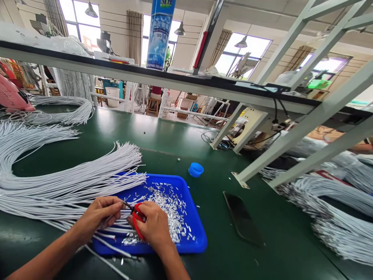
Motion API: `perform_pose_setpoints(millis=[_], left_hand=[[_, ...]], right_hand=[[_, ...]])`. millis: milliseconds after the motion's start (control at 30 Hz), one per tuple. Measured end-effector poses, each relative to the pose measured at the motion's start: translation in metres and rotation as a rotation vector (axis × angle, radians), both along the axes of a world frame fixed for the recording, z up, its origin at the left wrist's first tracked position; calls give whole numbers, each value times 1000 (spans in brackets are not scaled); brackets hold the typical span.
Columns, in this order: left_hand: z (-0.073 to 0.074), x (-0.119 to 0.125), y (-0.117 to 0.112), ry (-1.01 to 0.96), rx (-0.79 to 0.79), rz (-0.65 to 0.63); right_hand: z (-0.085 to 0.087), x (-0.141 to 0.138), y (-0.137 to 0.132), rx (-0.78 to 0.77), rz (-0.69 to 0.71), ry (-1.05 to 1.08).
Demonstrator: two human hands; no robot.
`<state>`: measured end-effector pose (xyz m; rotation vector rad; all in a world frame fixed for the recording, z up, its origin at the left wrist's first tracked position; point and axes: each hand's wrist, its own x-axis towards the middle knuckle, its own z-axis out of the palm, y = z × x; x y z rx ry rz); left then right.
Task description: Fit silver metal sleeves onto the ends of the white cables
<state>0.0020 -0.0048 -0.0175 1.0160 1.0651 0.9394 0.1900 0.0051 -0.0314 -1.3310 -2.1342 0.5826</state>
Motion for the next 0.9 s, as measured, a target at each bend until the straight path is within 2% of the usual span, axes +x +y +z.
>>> perform_pose_setpoints(millis=[67,133,267,333,400,500,533,567,600,667,700,767,900], left_hand=[[2,-2,1,-8,30,77],[5,-3,2,40,77,81],[9,0,-3,183,159,-99],[10,3,-6,220,195,-152],[9,5,-7,291,231,-149],[5,7,-7,460,241,-59],[4,7,-6,507,233,-31],[3,6,-4,540,226,-17],[4,4,-3,559,230,-24],[8,-1,1,578,301,-92],[12,-6,3,584,361,-158],[20,-16,8,626,502,-320],[29,-35,15,909,665,-480]], right_hand=[[5,4,2,-57,-40,67],[10,5,3,-178,-83,253],[12,-5,-2,-466,-17,759],[9,-12,-5,-505,28,854],[5,-17,-8,-405,34,792],[1,-24,-12,-2,-4,519],[1,-25,-13,110,-6,448],[3,-25,-13,157,-5,428],[5,-23,-11,133,-12,470],[9,-13,-5,-46,-89,703],[11,-5,0,-139,-166,857],[10,18,11,-157,-338,1052],[-3,59,29,-79,-532,949]])
